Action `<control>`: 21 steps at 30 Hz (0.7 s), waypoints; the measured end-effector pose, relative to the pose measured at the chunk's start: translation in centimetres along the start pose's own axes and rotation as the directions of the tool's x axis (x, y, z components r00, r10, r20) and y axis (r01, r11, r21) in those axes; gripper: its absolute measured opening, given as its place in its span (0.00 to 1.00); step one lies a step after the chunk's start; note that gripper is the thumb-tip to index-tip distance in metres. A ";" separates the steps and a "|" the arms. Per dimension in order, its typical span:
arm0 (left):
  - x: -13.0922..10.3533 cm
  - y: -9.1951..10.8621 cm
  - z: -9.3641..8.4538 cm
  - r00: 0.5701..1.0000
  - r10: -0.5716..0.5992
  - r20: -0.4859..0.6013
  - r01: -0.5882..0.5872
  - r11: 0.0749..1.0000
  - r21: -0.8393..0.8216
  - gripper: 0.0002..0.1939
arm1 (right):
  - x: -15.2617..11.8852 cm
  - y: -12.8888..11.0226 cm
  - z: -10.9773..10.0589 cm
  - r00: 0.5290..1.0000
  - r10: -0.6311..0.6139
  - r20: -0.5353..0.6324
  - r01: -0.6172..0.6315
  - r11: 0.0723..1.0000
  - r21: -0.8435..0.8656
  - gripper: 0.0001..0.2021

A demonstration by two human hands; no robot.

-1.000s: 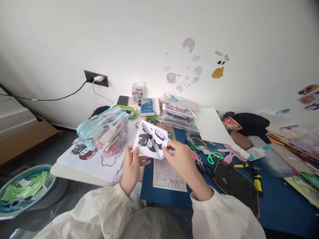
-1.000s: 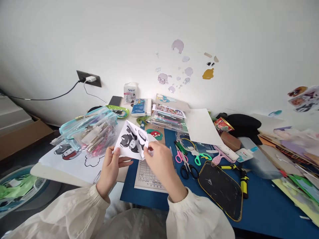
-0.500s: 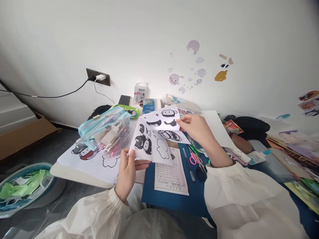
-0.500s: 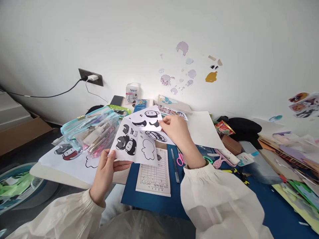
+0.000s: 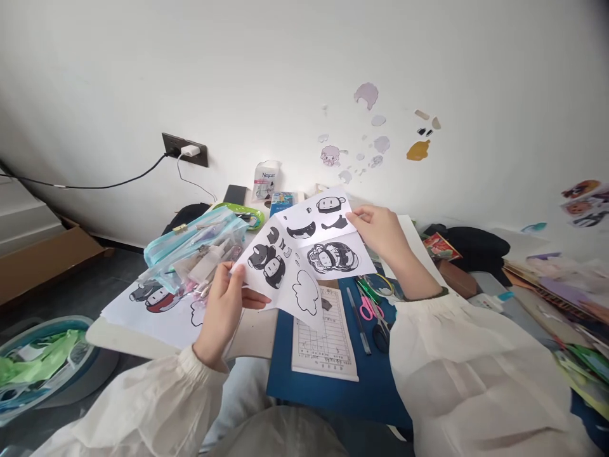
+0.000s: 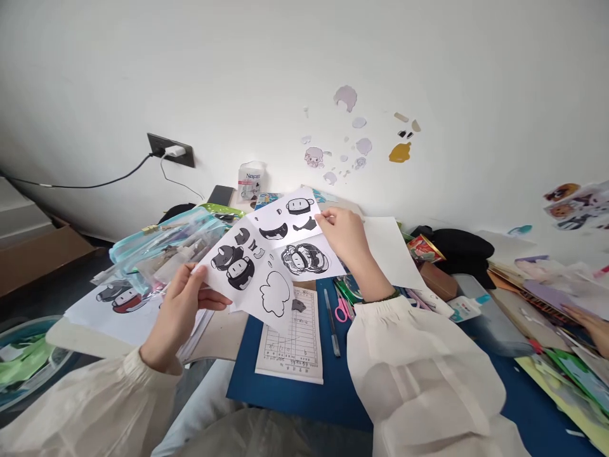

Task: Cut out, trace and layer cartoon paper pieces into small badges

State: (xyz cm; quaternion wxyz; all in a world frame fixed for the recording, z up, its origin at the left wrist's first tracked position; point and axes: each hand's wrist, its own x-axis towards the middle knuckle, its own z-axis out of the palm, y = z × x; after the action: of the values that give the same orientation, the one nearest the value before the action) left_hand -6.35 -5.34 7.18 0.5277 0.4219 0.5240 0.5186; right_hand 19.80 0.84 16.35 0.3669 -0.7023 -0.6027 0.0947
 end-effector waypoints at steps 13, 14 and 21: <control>7.8 7.9 2.7 0.987 0.070 0.142 -0.135 0.840 0.525 0.05 | -1.0 10.1 -1.4 0.832 0.472 0.290 -0.545 0.791 0.277 0.09; 8.6 8.2 3.1 0.986 0.086 0.145 -0.153 0.820 0.552 0.06 | -1.1 10.7 -1.5 0.820 0.488 0.300 -0.565 0.773 0.288 0.10; 12.8 7.8 4.8 0.987 0.056 0.152 -0.150 0.678 0.720 0.14 | -1.1 12.8 -0.1 0.755 0.529 0.387 -0.649 0.685 0.331 0.13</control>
State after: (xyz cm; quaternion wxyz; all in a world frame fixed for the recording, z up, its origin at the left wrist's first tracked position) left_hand -3.49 8.61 13.92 0.3162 0.6555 0.6302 0.2705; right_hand 29.50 -0.31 8.04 0.3845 -0.7368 -0.3462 0.4353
